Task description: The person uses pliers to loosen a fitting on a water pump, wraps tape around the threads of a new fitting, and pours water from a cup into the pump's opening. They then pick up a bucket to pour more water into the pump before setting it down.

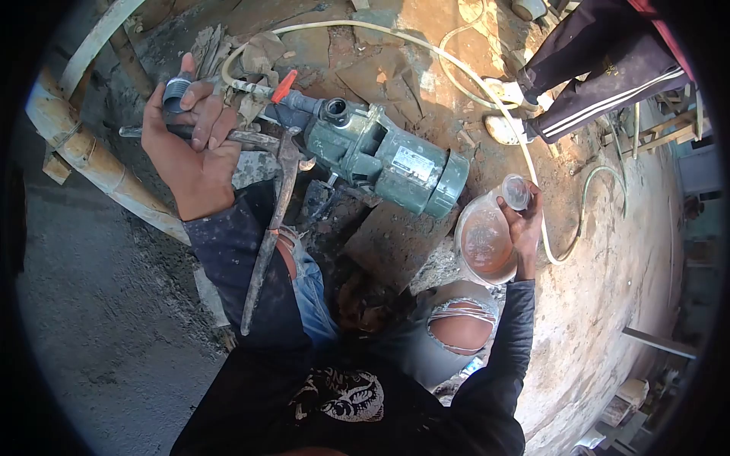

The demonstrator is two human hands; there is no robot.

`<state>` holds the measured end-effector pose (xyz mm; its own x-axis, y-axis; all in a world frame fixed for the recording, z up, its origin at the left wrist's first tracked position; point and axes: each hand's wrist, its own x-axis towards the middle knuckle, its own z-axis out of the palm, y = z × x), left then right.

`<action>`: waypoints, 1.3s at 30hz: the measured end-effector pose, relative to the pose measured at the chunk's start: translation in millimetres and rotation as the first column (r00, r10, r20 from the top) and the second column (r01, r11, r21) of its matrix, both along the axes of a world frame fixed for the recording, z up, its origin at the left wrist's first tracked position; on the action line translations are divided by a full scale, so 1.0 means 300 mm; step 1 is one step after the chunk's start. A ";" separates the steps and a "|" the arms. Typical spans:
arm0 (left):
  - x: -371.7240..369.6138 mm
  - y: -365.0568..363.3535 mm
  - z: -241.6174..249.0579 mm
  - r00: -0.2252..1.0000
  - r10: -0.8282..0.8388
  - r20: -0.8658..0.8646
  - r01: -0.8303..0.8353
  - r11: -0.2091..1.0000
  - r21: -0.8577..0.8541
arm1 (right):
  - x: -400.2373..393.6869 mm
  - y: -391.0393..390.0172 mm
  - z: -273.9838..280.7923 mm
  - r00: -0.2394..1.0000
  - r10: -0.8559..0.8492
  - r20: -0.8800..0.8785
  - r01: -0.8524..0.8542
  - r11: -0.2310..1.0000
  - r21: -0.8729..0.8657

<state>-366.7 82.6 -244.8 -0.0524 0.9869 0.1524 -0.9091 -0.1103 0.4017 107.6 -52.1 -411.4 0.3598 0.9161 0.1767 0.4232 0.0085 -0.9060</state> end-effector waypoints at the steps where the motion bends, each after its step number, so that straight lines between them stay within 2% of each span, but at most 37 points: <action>1: 0.000 -0.022 0.021 1.000 0.008 -0.001 -0.008 0.999 0.043 | -0.034 0.046 0.059 1.000 0.006 0.016 -0.006 1.000 0.009; 2: -0.009 -0.039 0.031 1.000 0.017 0.013 -0.017 0.999 0.045 | -0.071 0.096 0.100 0.996 0.082 -0.028 -0.079 0.994 0.080; 3: -0.020 -0.057 0.041 0.994 0.098 -0.053 -0.094 0.994 0.062 | -0.119 0.141 0.145 0.984 0.162 -0.068 -0.150 0.976 0.155; 4: -0.034 -0.070 0.050 0.977 0.180 -0.117 -0.171 0.982 0.084 | -0.208 0.175 0.216 0.988 0.147 -0.044 -0.140 0.981 0.136; 5: -0.053 -0.079 0.052 0.975 0.193 -0.106 -0.184 0.979 0.088 | -0.276 0.207 0.266 0.991 0.133 -0.022 -0.129 0.985 0.117; 7: -0.095 -0.093 0.059 0.935 0.324 -0.146 -0.317 0.946 0.069 | -0.303 0.328 0.252 0.954 0.274 -0.126 -0.254 0.955 0.150; 8: -0.106 -0.106 0.075 0.910 0.382 -0.164 -0.381 0.924 0.037 | -0.328 0.367 0.265 0.947 0.312 -0.074 -0.300 0.944 0.139; 9: -0.125 -0.114 0.076 0.906 0.392 -0.159 -0.391 0.920 0.036 | -0.358 0.406 0.271 0.936 0.352 -0.024 -0.346 0.930 0.122; 11: -0.166 -0.126 0.078 0.881 0.434 -0.188 -0.438 0.899 0.026 | -0.415 0.492 0.224 0.890 0.451 -0.068 -0.429 0.878 0.211; 12: -0.186 -0.134 0.075 0.878 0.443 -0.183 -0.446 0.894 0.026 | -0.439 0.524 0.214 0.867 0.485 -0.111 -0.460 0.867 0.192; 13: -0.206 -0.142 0.072 0.900 0.412 -0.144 -0.408 0.911 0.058 | -0.475 0.545 0.216 0.864 0.492 -0.108 -0.467 0.863 0.193; 15: -0.230 -0.157 0.074 0.919 0.379 -0.105 -0.370 0.924 0.096 | -0.540 0.570 0.227 0.877 0.472 0.089 -0.480 0.861 0.165; 21: -0.267 -0.158 0.063 0.922 0.379 -0.086 -0.370 0.923 0.103 | -0.640 0.621 0.255 0.844 0.511 0.160 -0.525 0.849 0.060; 23: -0.272 -0.161 0.064 0.932 0.357 -0.068 -0.346 0.929 0.130 | -0.655 0.617 0.287 0.832 0.485 0.269 -0.492 0.869 -0.047; 26: -0.276 -0.162 0.057 0.930 0.364 -0.057 -0.356 0.927 0.122 | -0.676 0.614 0.309 0.817 0.474 0.327 -0.456 0.880 -0.136; 30: -0.276 -0.167 0.065 0.930 0.367 -0.025 -0.365 0.928 0.071 | -0.702 0.587 0.353 0.802 0.510 0.312 -0.483 0.860 -0.166; 32: -0.277 -0.169 0.061 0.941 0.336 -0.040 -0.330 0.937 0.113 | -0.702 0.591 0.347 0.784 0.498 0.371 -0.462 0.867 -0.186; 39: -0.269 -0.173 0.061 0.939 0.340 -0.047 -0.333 0.935 0.121 | -0.687 0.595 0.346 0.746 0.560 0.360 -0.537 0.826 -0.172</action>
